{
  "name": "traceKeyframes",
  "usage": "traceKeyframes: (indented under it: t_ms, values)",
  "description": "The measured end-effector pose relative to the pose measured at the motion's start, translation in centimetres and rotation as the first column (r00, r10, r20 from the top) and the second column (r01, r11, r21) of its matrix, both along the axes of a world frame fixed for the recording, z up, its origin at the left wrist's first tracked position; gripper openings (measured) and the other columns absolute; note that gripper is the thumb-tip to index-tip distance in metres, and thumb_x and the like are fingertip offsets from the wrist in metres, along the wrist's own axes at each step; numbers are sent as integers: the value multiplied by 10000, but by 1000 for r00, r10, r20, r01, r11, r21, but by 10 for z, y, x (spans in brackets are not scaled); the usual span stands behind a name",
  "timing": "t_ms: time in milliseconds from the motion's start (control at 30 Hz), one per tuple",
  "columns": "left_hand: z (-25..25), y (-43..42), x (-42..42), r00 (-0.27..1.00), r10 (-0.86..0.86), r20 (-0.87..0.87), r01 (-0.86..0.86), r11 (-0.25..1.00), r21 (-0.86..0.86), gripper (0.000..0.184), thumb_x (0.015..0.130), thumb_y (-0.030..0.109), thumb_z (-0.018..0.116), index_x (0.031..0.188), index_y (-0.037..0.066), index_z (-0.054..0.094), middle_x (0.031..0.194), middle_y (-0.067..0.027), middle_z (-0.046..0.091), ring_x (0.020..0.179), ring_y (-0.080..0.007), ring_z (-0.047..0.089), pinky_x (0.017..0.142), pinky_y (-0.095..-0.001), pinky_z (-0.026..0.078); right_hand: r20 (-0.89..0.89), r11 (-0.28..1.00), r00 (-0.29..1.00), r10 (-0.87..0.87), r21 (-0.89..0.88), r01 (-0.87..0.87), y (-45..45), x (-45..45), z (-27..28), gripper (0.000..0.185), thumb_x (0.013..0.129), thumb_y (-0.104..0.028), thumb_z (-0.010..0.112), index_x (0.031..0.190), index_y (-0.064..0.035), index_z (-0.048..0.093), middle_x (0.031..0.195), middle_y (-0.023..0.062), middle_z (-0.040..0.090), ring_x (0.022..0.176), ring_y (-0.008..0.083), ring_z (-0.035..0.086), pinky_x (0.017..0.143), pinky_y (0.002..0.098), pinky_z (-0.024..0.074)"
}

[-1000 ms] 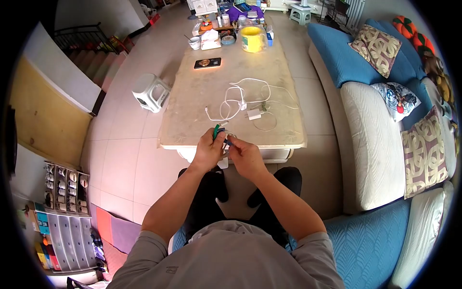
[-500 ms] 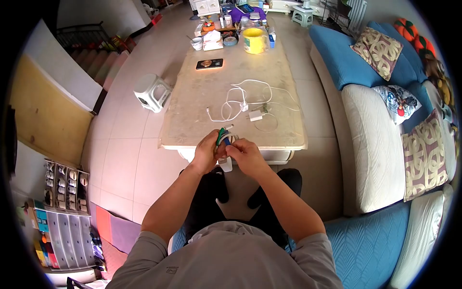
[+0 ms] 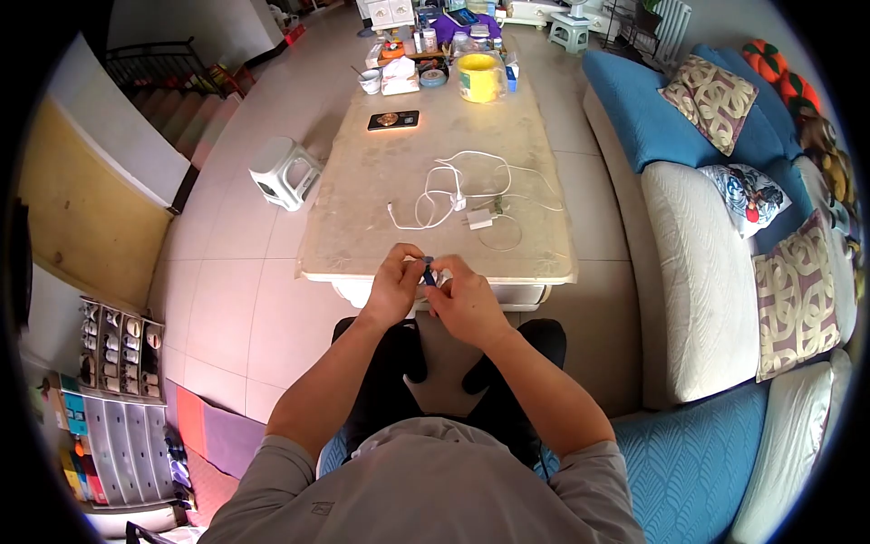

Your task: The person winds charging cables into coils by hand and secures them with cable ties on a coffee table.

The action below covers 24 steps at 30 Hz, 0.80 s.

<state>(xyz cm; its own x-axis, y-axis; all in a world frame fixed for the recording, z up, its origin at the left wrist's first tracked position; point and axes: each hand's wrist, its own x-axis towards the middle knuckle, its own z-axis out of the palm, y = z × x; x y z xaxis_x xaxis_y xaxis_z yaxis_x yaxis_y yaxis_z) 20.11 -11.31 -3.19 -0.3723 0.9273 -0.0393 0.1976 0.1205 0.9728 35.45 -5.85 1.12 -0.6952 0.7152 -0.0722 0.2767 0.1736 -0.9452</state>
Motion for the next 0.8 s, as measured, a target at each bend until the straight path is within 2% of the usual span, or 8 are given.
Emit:
traceKeyframes:
  t_ms: [100,200,233,400,533,567,667,800]
  values:
    - [-25,-1,-2,994,-55,-96,58,998,22,103,939,76,483,1025,24,505,762,-62,605,645,-108,517,578,-254,419,-106,984,994,-25,-176,6,4,-3,-9,138,873,-96,565,940,18,607,750,104,669,637,141,616,571,274,469]
    - [-42,-3,4,983,-95,158,94,995,15,85,940,32,452,985,35,525,785,-36,602,686,-98,516,623,-244,433,-211,942,977,4,-326,-75,17,-3,-17,181,867,-82,577,1009,28,602,832,99,685,704,134,624,623,253,481]
    - [-40,-5,7,979,-105,172,94,993,73,119,938,2,430,960,48,537,806,-17,587,739,-79,513,685,-231,442,-244,926,970,11,-363,-102,21,-2,-18,190,870,-78,580,1027,28,594,869,101,687,735,135,628,650,247,486]
    - [-49,-5,5,952,-165,258,130,980,148,112,935,4,431,920,54,530,813,-12,569,781,-74,518,731,-229,444,-376,876,925,52,-427,-223,30,-1,-18,207,896,-105,569,1063,17,574,965,121,687,796,132,637,690,244,496]
    - [-31,-13,-3,862,-156,483,205,978,-49,91,935,28,449,909,57,532,829,-9,558,809,-79,511,751,-232,437,-314,884,949,30,-435,-172,34,-1,-4,135,909,-153,581,964,-30,576,880,88,684,728,109,618,638,237,495]
    - [-27,-16,-3,857,-169,486,232,970,-74,71,915,9,482,956,46,527,863,-13,544,816,-78,501,744,-235,436,-275,880,961,14,-452,-143,37,-2,-3,124,908,-156,586,943,-38,573,850,80,680,706,103,611,627,235,494]
    - [-22,-22,15,916,-310,255,271,946,178,128,890,-14,518,1012,26,507,891,-16,535,802,-80,495,724,-233,433,-210,878,977,-28,-472,-76,37,-3,5,115,906,-162,597,890,-52,566,691,25,616,570,73,538,529,208,440]
    - [-18,-26,18,928,-332,167,332,943,27,179,872,-17,547,1040,10,490,924,-27,542,818,-84,493,744,-235,424,-233,894,972,-39,-442,-70,40,-5,-2,120,898,-162,610,868,-51,574,624,-11,545,500,50,454,443,197,342]
